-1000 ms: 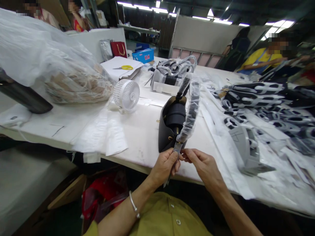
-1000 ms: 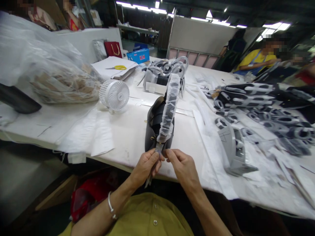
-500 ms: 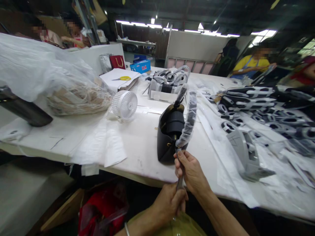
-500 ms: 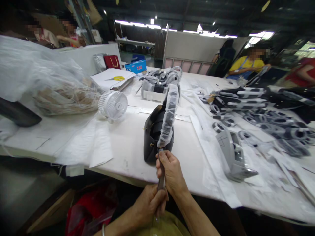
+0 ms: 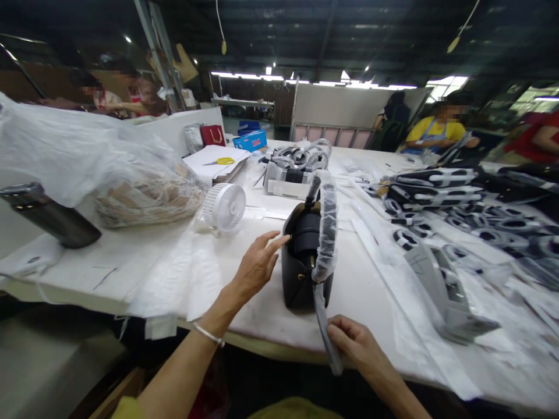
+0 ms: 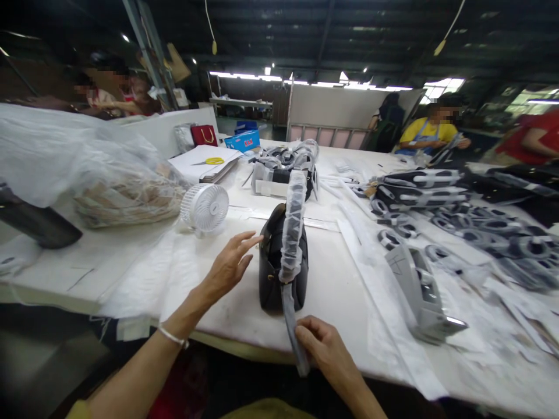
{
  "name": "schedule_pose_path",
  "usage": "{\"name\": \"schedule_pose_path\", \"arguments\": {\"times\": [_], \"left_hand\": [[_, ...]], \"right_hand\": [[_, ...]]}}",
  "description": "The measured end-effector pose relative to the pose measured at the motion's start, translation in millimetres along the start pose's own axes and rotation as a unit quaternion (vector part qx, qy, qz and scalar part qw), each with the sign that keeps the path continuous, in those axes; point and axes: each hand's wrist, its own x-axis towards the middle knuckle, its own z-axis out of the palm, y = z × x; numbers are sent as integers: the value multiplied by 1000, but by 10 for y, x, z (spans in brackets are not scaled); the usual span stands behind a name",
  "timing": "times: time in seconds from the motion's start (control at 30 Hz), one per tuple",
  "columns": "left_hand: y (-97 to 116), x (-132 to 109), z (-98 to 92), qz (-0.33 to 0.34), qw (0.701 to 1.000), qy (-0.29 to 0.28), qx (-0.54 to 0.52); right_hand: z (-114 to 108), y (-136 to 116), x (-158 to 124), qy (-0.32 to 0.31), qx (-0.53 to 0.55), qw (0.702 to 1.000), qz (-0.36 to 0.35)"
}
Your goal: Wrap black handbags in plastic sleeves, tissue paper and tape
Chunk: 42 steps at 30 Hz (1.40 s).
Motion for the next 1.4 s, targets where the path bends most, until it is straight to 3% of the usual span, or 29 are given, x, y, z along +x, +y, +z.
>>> {"name": "schedule_pose_path", "arguments": {"times": [0.1, 0.2, 0.33, 0.43, 0.53, 0.63, 0.77, 0.9, 1.0, 1.1, 1.2, 1.27, 1.33, 1.4], "left_hand": [[-97, 313, 58, 121, 982, -72, 123], [-21, 472, 117, 182, 959, -117, 182], [346, 607, 83, 221, 952, -110, 184], [695, 716, 28, 238, 955, -102, 141], [937, 756, 78, 198, 974, -97, 56], [1023, 670, 285, 115, 989, -90, 3], [962, 497, 554, 39, 982, -169, 68], [779, 418, 459, 17, 972, -210, 103], [658, 298, 300, -9, 966, -220, 134], [625, 109, 260, -26, 960, -231, 158], [630, 20, 269, -34, 957, -238, 163], [584, 80, 232, -28, 947, -287, 140], [475, 209, 158, -13, 936, -334, 113], [330, 340, 86, 2, 932, -345, 110]], "right_hand": [[-108, 96, -88, 72, -64, 995, -42], [-105, 119, -127, 152, -100, 979, -90], [-10, 83, -82, 204, -105, 964, -132], [-37, 28, -77, 217, -48, 966, -135], [-200, -18, -146, 184, 28, 975, -123], [-440, -4, -217, 168, 45, 978, -116], [-729, 5, -247, 273, -9, 955, -112], [-886, -336, -260, 340, -87, 922, -160], [-886, -773, -150, 320, -191, 904, -210], [-794, -1093, 216, 241, -304, 882, -268], [-653, -1163, 744, 156, -419, 872, -200], [-563, -1115, 1047, 122, -472, 862, -136], [-501, -1056, 1238, 107, -496, 856, -101], [-473, -1029, 1320, 103, -506, 852, -84]]}}
